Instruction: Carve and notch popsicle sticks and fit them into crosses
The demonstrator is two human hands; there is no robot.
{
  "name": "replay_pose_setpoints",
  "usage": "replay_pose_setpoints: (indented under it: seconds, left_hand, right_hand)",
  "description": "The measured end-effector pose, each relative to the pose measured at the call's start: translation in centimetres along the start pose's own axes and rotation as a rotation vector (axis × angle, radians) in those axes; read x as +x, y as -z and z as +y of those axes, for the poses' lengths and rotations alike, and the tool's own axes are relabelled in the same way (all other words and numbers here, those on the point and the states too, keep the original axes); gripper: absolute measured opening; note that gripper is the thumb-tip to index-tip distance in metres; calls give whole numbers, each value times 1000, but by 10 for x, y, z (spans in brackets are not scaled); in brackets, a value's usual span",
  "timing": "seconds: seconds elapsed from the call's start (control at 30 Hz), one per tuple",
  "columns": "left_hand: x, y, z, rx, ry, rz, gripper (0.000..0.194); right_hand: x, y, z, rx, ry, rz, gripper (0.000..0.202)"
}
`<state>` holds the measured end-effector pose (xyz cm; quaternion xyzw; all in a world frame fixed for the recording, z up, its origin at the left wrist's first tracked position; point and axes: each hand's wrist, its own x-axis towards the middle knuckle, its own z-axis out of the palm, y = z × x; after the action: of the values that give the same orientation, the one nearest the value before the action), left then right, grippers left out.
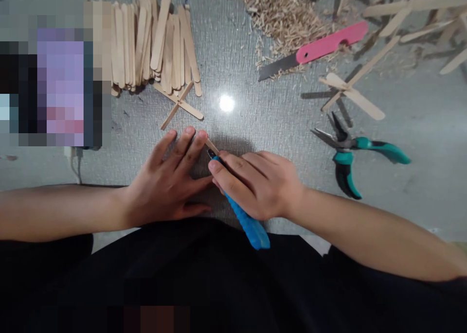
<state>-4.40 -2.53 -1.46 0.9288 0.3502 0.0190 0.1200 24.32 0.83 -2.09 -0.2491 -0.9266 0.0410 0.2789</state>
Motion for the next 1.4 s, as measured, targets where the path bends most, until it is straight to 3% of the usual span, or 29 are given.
replay_pose_setpoints:
  seconds: [0.3, 0.47, 0.73, 1.4]
  left_hand:
    - [3, 5, -1, 70, -30, 2, 109]
    - [3, 6, -2, 35, -28, -13, 100]
    - [3, 6, -3, 21, -31, -18, 103]
    - [4, 7, 0, 100, -48, 2, 110]
  right_hand:
    - [1, 1, -2, 32, 5, 0, 38]
    - [0, 1, -1, 4, -12, -14, 25]
    - [-2, 0, 0, 48, -16, -19, 36]
    - [5, 2, 0, 22, -34, -3, 26]
